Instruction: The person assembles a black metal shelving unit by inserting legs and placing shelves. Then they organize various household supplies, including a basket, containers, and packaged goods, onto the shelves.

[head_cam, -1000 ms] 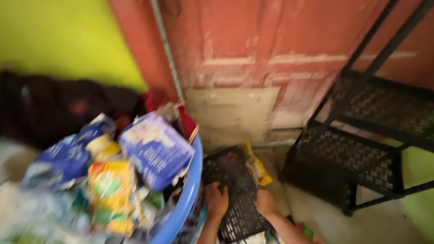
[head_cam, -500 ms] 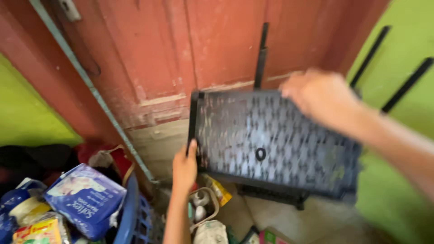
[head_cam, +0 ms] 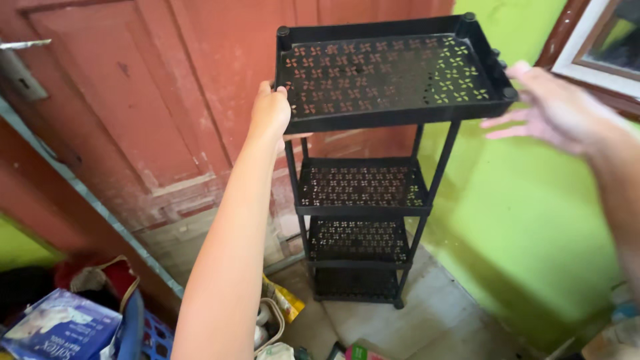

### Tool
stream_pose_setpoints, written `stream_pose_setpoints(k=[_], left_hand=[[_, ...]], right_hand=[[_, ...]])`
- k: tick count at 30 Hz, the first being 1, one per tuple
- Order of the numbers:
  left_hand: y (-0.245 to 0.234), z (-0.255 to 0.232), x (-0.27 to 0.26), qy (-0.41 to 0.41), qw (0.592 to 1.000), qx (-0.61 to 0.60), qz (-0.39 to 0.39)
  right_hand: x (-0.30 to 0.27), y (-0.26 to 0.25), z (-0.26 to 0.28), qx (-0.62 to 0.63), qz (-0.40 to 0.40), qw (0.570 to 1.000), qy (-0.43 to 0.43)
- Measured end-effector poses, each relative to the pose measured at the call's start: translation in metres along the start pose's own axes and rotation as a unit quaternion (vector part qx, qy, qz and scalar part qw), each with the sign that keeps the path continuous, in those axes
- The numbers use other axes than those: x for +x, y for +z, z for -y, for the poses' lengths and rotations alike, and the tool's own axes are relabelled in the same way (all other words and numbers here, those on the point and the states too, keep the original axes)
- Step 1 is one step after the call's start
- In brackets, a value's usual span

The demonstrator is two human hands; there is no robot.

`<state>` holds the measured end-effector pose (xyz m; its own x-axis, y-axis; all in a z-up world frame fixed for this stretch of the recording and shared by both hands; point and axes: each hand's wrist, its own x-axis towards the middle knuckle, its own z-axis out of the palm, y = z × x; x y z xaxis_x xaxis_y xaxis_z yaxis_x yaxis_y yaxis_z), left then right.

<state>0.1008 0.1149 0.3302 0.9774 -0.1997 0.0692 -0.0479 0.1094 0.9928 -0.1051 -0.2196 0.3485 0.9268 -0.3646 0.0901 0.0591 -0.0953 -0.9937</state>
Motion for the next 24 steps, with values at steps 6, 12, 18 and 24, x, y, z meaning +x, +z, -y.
stream_pose_setpoints(k=[6, 12, 18, 24], left_hand=[[0.023, -0.006, 0.043, 0.075, 0.994, -0.053, 0.057], [0.003, 0.010, 0.057, 0.141, 0.976, 0.167, 0.010], [-0.016, 0.039, 0.058, 0.044, 0.993, 0.095, 0.046], [-0.021, 0.049, 0.054, 0.112, 0.987, 0.027, 0.112]], right_hand=[[0.039, 0.007, -0.008, -0.003, -0.064, 0.995, -0.083], [0.067, 0.012, -0.016, -0.124, -0.145, 0.981, -0.037], [0.064, 0.025, -0.031, -0.139, -0.138, 0.981, -0.007], [0.055, 0.036, -0.035, -0.143, -0.130, 0.981, -0.009]])
